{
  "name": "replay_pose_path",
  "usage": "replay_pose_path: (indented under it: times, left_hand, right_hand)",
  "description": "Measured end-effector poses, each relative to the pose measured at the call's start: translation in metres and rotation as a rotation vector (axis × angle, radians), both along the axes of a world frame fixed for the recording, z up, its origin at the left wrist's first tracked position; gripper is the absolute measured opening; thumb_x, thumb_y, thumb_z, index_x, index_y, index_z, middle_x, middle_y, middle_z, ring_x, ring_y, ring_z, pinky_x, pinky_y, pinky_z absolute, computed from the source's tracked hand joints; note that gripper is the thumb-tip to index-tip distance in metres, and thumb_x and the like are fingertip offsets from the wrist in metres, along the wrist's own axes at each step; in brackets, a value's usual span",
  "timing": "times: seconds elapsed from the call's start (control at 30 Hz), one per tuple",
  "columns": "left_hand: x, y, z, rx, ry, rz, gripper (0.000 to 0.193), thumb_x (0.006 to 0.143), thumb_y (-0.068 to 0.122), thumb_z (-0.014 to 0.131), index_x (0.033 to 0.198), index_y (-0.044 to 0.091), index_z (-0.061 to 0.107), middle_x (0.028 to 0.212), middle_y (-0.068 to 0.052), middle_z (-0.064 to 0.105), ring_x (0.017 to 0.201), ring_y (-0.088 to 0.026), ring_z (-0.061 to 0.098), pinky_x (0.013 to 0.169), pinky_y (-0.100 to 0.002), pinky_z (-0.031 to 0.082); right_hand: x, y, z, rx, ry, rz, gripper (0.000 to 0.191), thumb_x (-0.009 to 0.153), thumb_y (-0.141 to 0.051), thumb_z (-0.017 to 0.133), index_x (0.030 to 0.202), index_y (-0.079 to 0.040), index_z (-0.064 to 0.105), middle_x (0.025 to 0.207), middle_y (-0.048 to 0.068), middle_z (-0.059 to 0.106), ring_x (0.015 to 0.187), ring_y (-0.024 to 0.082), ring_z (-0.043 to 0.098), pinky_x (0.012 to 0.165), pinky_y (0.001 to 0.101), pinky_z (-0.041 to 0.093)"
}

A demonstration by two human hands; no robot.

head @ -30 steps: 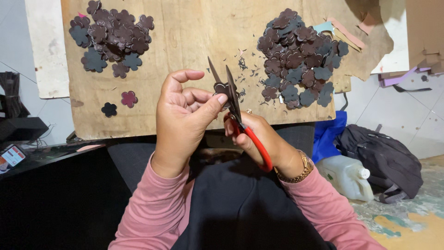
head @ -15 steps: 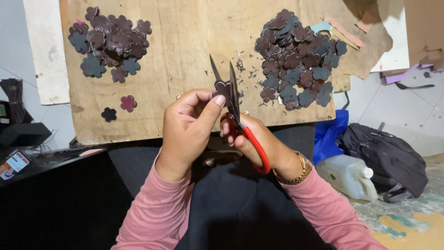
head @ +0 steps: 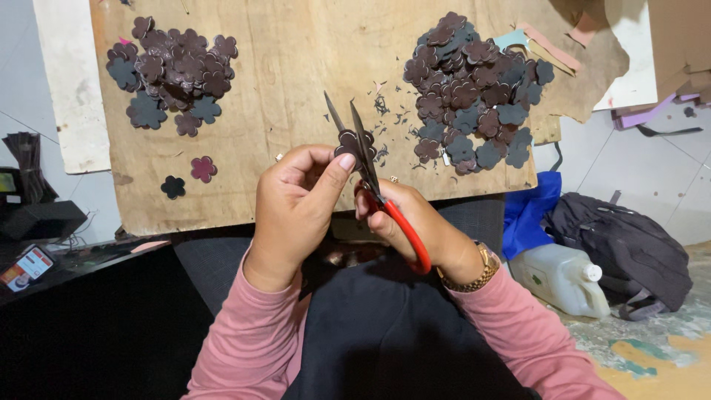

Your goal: The person sits at a workbench and uses red-handled scissors to trim excess material from the edges of small flower-shaped leather pieces, one piece at a time. They rotate each piece while cutting, place the trimmed piece on a pile, and pick up the next untrimmed piece.

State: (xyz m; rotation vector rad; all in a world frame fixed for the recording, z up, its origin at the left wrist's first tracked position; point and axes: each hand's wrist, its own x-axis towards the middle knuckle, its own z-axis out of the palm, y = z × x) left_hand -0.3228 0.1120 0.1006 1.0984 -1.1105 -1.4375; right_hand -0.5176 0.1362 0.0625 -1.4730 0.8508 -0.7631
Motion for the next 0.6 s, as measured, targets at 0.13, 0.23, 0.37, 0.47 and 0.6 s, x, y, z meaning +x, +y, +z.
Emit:
replay_pose_path:
  times: [0.13, 0.23, 0.37, 0.47, 0.6]
  left_hand:
    - [0.005, -0.002, 0.001, 0.091, 0.090, -0.023, 0.014, 0.100, 0.013, 0.070, 0.099, -0.001, 0.069, 0.085, 0.002, 0.068, 0.074, -0.003, 0.058, 0.066, -0.020, 0.048]
    - [0.011, -0.003, 0.001, 0.100, 0.065, -0.038, 0.015, 0.100, 0.014, 0.070, 0.096, -0.001, 0.070, 0.084, 0.002, 0.068, 0.074, -0.004, 0.058, 0.067, -0.020, 0.048]
    - [0.017, -0.004, 0.001, 0.098, 0.068, -0.077, 0.015, 0.101, 0.014, 0.071, 0.098, -0.001, 0.071, 0.085, 0.002, 0.066, 0.076, -0.003, 0.055, 0.069, -0.019, 0.046]
    - [0.022, -0.002, 0.003, 0.109, 0.036, -0.104, 0.014, 0.100, 0.013, 0.070, 0.097, -0.001, 0.072, 0.086, 0.002, 0.069, 0.077, -0.003, 0.058, 0.070, -0.019, 0.048]
    - [0.026, -0.003, 0.006, 0.085, -0.002, -0.138, 0.013, 0.098, 0.011, 0.071, 0.096, -0.002, 0.072, 0.087, 0.001, 0.071, 0.079, -0.003, 0.060, 0.071, -0.019, 0.050]
  right_hand:
    - [-0.002, 0.001, 0.007, 0.111, -0.147, 0.106, 0.079, 0.096, -0.076, 0.053, 0.122, -0.001, 0.055, 0.104, 0.001, 0.058, 0.090, 0.010, 0.054, 0.082, 0.0259, 0.049]
    - [-0.005, 0.001, 0.013, 0.151, -0.153, 0.162, 0.082, 0.095, -0.077, 0.053, 0.125, -0.001, 0.056, 0.105, 0.001, 0.058, 0.091, 0.010, 0.054, 0.083, 0.0262, 0.050]
    - [-0.009, 0.000, 0.018, 0.140, -0.094, 0.190, 0.082, 0.095, -0.079, 0.051, 0.122, -0.002, 0.059, 0.100, 0.000, 0.059, 0.088, 0.010, 0.055, 0.082, 0.0259, 0.050]
    - [-0.010, -0.002, 0.018, 0.149, -0.087, 0.208, 0.082, 0.094, -0.079, 0.052, 0.119, -0.001, 0.059, 0.099, 0.001, 0.060, 0.086, 0.011, 0.056, 0.079, 0.0264, 0.051]
    - [-0.011, -0.003, 0.015, 0.133, -0.073, 0.232, 0.080, 0.095, -0.077, 0.053, 0.117, -0.001, 0.060, 0.100, 0.001, 0.060, 0.085, 0.011, 0.055, 0.078, 0.0265, 0.051]
